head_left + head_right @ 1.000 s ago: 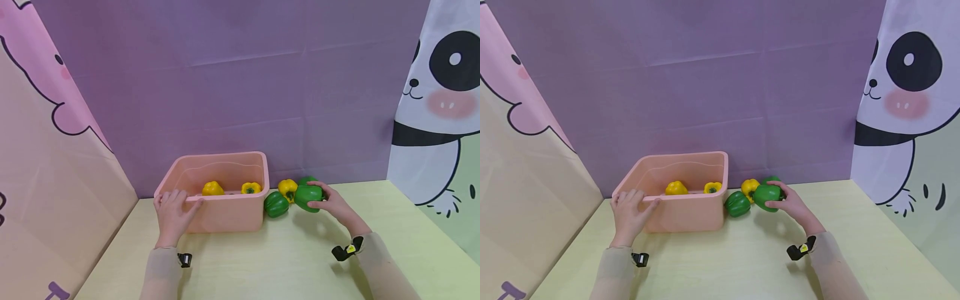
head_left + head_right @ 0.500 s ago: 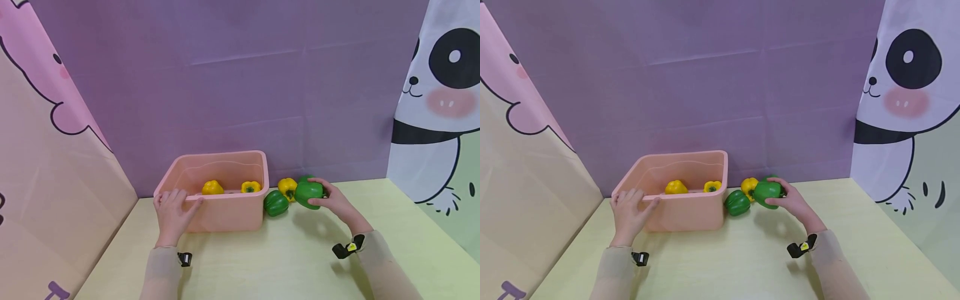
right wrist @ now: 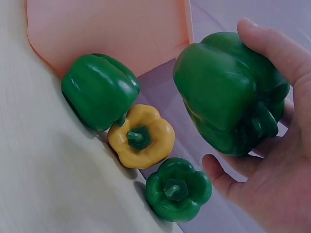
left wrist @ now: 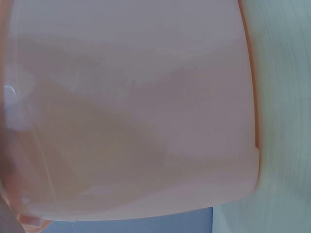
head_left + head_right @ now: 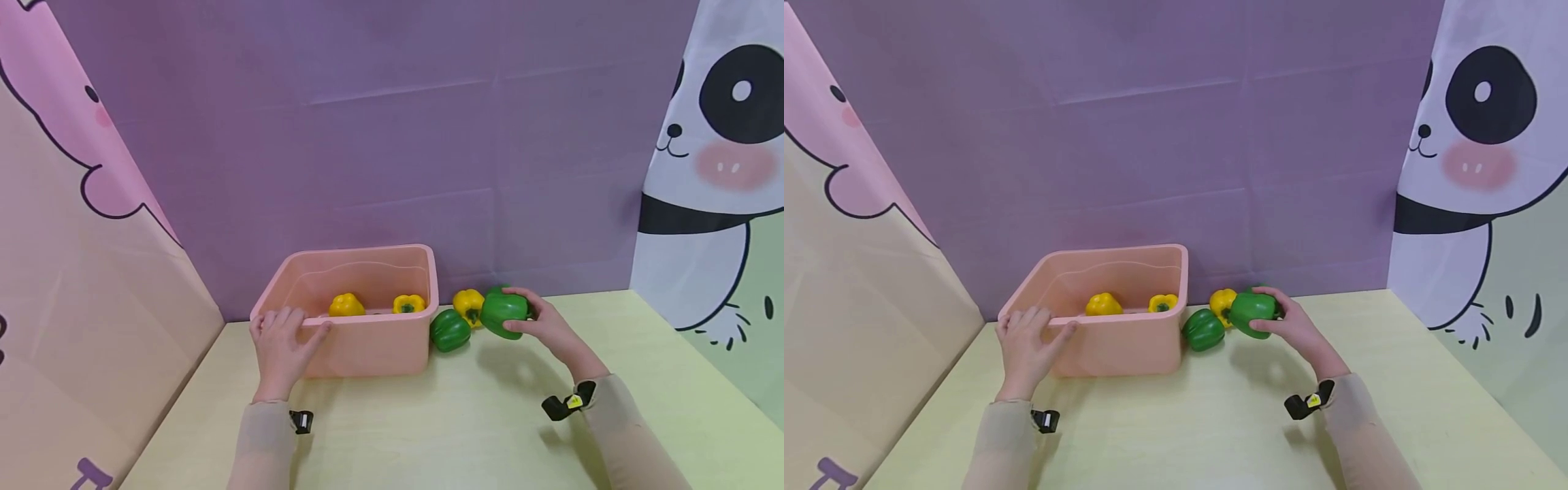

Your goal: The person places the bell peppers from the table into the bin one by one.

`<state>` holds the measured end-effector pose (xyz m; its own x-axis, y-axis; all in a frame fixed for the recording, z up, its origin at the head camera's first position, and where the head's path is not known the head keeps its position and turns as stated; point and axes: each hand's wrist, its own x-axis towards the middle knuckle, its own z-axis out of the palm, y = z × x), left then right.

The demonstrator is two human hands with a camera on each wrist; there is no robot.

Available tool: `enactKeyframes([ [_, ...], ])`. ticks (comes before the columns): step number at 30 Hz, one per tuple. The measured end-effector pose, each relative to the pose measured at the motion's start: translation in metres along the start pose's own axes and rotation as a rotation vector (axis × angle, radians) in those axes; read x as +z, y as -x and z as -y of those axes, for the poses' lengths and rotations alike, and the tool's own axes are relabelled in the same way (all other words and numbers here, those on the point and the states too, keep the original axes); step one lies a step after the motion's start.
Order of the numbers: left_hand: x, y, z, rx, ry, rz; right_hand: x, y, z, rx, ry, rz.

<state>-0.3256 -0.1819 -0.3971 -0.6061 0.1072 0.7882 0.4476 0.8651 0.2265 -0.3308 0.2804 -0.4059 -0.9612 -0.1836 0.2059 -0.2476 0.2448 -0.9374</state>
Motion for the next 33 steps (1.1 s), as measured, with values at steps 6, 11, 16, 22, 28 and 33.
enactKeyframes([
  [6,0.0005,-0.0003,0.0006,0.002,0.005,-0.004,-0.0006,0.0016,0.0011,0.001,-0.004,0.002],
  [11,0.0011,-0.0005,0.0011,0.007,0.005,-0.008,0.0000,0.0038,0.0052,-0.002,-0.020,0.003],
  [16,0.0015,-0.0002,0.0016,0.009,0.002,-0.011,-0.0004,0.0042,0.0071,0.003,-0.029,0.005],
  [22,0.0018,-0.0001,0.0019,0.006,0.002,-0.006,-0.0008,0.0042,0.0081,0.006,-0.016,0.001],
  [28,0.0020,-0.0004,0.0017,0.008,-0.002,-0.007,-0.0014,0.0029,0.0084,0.011,0.000,0.003],
  [33,0.0014,-0.0006,0.0011,0.011,0.004,-0.013,-0.0021,0.0017,0.0078,0.012,-0.008,0.008],
])
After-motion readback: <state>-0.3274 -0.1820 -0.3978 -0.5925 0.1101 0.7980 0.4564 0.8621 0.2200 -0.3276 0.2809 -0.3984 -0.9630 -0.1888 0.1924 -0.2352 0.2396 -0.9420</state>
